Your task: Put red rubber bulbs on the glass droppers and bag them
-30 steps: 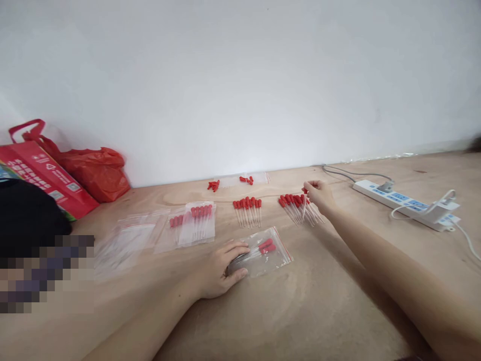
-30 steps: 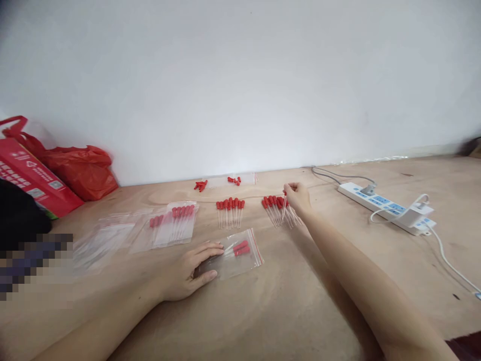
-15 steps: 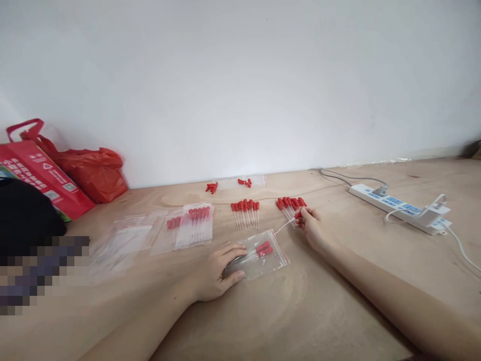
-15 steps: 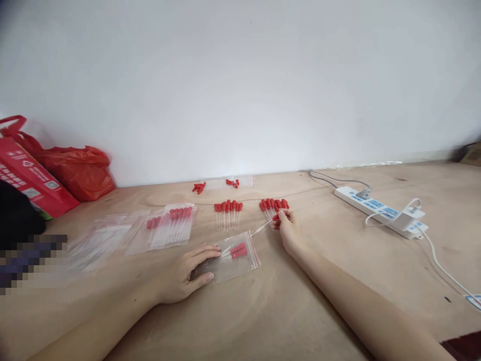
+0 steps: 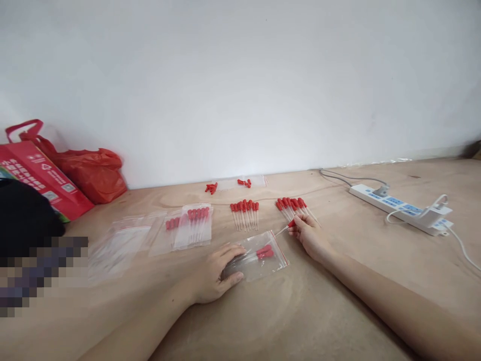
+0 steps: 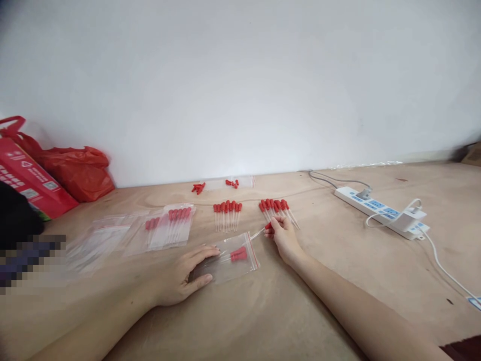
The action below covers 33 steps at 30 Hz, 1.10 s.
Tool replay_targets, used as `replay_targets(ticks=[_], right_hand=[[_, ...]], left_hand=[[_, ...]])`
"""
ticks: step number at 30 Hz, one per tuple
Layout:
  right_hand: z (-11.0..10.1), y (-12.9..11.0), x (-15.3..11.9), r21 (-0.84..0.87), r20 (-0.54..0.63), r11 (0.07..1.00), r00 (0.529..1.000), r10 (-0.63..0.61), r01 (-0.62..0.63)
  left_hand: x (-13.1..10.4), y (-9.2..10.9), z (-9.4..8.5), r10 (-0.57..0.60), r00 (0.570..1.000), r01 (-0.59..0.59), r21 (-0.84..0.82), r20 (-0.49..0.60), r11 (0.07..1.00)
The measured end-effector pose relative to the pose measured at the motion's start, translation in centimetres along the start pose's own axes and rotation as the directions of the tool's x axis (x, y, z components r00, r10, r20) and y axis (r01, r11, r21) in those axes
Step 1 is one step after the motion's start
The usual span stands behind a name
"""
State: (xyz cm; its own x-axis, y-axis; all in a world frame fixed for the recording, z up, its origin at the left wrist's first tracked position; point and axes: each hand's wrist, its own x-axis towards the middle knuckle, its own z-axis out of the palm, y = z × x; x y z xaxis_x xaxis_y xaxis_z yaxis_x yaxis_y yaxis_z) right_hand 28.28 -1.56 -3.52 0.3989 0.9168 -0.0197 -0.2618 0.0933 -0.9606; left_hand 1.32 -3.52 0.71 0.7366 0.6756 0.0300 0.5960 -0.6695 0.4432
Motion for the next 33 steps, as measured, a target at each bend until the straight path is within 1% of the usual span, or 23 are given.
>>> replay_targets(ticks=[3, 5, 7, 9, 11, 14, 15, 16, 18, 19, 20, 21, 22, 23, 24, 25, 26, 27, 28, 29, 30, 32, 33], right_hand=[[0.5, -0.3, -0.7, 0.042, 0.007, 0.998, 0.999, 0.042, -0.042], [0.8, -0.5, -1.3, 0.02, 0.062, 0.996, 0.994, 0.086, -0.088], [1.1, -0.7, -1.9, -0.051, 0.137, 0.993, 0.984, 0.114, -0.108], [1.3, -0.9, -2.2, -0.158, 0.21, 0.985, 0.972, 0.105, -0.073], [1.4, -0.8, -2.3, -0.256, 0.268, 0.967, 0.96, 0.082, -0.011], [1.8, -0.6, -2.3, -0.325, 0.35, 0.945, 0.933, 0.078, 0.043], [1.9, -0.5, -2.3, -0.332, 0.395, 0.942, 0.914, 0.093, 0.048], [2.1, -0.5, -2.4, -0.336, 0.456, 0.941, 0.882, 0.119, 0.046], [2.2, -0.5, -2.4, -0.337, 0.599, 0.94, 0.781, 0.178, 0.045], [2.2, -0.6, -2.3, -0.341, 0.653, 0.938, 0.733, 0.192, 0.058], [2.0, -0.8, -2.0, -0.354, 0.68, 0.931, 0.709, 0.189, 0.092], [1.7, -1.0, -1.6, -0.384, 0.674, 0.911, 0.72, 0.165, 0.15], [1.3, -1.3, -0.9, -0.433, 0.637, 0.873, 0.761, 0.12, 0.225], [0.8, -1.6, -0.1, -0.508, 0.571, 0.809, 0.819, 0.058, 0.297], [0.3, -2.0, 1.0, -0.599, 0.494, 0.72, 0.87, -0.012, 0.35], [-0.2, -2.4, 2.1, -0.685, 0.409, 0.632, 0.909, -0.08, 0.364], [-0.6, -2.7, 3.3, -0.764, 0.311, 0.555, 0.942, -0.129, 0.328], [-0.8, -3.0, 4.6, -0.83, 0.218, 0.485, 0.961, -0.171, 0.275], [-1.0, -3.3, 5.8, -0.881, 0.155, 0.411, 0.964, -0.215, 0.233], [-1.0, -3.5, 6.8, -0.92, 0.11, 0.344, 0.965, -0.237, 0.189], [-0.8, -3.7, 7.8, -0.94, 0.093, 0.3, 0.968, -0.235, 0.163], [-0.3, -3.7, 9.2, -0.951, 0.081, 0.274, 0.971, -0.225, 0.143], [0.0, -3.6, 9.6, -0.951, 0.079, 0.277, 0.974, -0.213, 0.138]], left_hand=[[0.0, 0.1, 0.0, -0.003, 1.0, 0.003, -0.008, -0.002, 1.0], [0.1, 0.3, 0.0, 0.017, 1.0, -0.018, -0.021, -0.018, 1.0], [0.2, 0.4, 0.0, 0.035, 0.999, -0.036, -0.031, -0.033, 0.999], [0.2, 0.4, 0.0, 0.038, 0.999, -0.039, -0.033, -0.034, 0.999], [0.2, 0.3, 0.0, 0.041, 0.999, -0.042, -0.033, -0.029, 0.999], [0.3, 0.2, 0.1, 0.06, 0.998, -0.061, -0.037, -0.037, 0.997], [0.3, 0.1, 0.1, 0.064, 0.997, -0.065, -0.039, -0.041, 0.997], [0.3, 0.1, 0.1, 0.065, 0.997, -0.067, -0.041, -0.042, 0.997], [0.2, 0.2, 0.1, 0.066, 0.997, -0.068, -0.044, -0.041, 0.997], [0.2, 0.2, 0.0, 0.067, 0.997, -0.069, -0.044, -0.04, 0.997], [0.2, 0.3, 0.0, 0.067, 0.997, -0.068, -0.044, -0.037, 0.997], [0.2, 0.3, 0.0, 0.065, 0.997, -0.066, -0.043, -0.034, 0.997], [0.2, 0.3, -0.1, 0.062, 0.998, -0.064, -0.042, -0.03, 0.997], [0.2, 0.3, -0.1, 0.058, 0.998, -0.059, -0.041, -0.025, 0.997], [0.2, 0.3, 0.0, 0.056, 0.998, -0.056, -0.04, -0.019, 0.998], [0.2, 0.2, 0.0, 0.057, 0.998, -0.057, -0.039, -0.016, 0.998], [0.2, 0.1, 0.1, 0.062, 0.998, -0.062, -0.038, -0.015, 0.997], [0.2, 0.0, 0.1, 0.069, 0.997, -0.07, -0.036, -0.018, 0.997], [0.2, 0.0, 0.2, 0.077, 0.997, -0.077, -0.035, -0.022, 0.996], [0.2, -0.1, 0.2, 0.082, 0.996, -0.083, -0.034, -0.025, 0.996], [0.2, -0.1, 0.3, 0.085, 0.996, -0.086, -0.034, -0.027, 0.996], [0.2, -0.1, 0.3, 0.082, 0.996, -0.083, -0.035, -0.024, 0.996], [0.2, -0.1, 0.3, 0.079, 0.997, -0.08, -0.036, -0.021, 0.996]])
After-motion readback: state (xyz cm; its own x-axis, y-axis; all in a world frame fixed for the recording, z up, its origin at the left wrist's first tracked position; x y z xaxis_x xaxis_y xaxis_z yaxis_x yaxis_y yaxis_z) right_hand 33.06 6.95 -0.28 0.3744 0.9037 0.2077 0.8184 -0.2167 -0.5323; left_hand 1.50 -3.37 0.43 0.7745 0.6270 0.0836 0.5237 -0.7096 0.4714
